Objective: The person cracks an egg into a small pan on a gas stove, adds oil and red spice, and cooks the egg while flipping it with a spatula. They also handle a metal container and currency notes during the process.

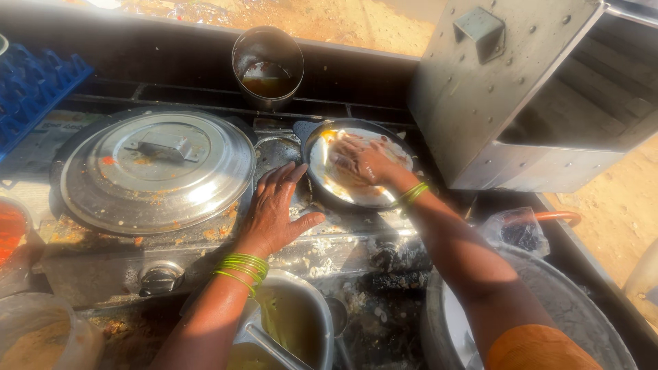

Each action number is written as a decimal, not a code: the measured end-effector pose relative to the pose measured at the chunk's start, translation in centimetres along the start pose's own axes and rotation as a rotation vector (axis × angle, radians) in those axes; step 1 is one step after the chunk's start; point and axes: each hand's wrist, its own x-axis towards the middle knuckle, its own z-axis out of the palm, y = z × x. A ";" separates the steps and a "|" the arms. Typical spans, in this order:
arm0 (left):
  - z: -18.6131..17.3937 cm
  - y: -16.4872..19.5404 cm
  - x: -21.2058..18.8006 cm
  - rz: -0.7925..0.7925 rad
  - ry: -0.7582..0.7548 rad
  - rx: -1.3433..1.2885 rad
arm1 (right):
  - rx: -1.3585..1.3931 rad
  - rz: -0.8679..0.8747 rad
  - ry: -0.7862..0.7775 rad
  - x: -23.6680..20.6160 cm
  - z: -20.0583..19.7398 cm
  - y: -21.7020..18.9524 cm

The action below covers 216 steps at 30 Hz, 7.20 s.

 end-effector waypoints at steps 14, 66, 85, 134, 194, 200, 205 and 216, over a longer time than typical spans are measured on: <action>0.1 -0.3 -0.1 0.034 0.047 -0.003 | -0.022 -0.050 0.045 -1.0 -1.8 0.2; -9.9 9.7 -15.0 -0.194 -1.116 0.201 | 0.137 -0.488 -0.061 -17.3 10.1 -23.5; -7.0 10.1 -12.9 -0.077 0.006 -0.267 | 0.236 0.063 0.202 -19.3 9.3 -17.7; -19.8 -0.4 6.7 -0.393 -0.623 0.771 | 0.340 -0.074 0.224 1.3 -11.4 -19.4; -19.8 1.8 6.8 -0.355 -0.568 0.961 | -0.072 0.505 0.287 -29.4 -12.0 -8.1; -20.6 1.6 8.3 -0.357 -0.604 0.986 | 0.542 0.372 0.978 -31.7 -10.0 -6.8; -21.2 0.2 8.2 -0.263 -0.661 1.016 | 0.382 0.721 0.426 -33.7 -7.8 -6.1; -14.8 9.1 15.5 0.037 -0.552 1.019 | 1.112 0.771 0.771 -42.3 -3.2 0.0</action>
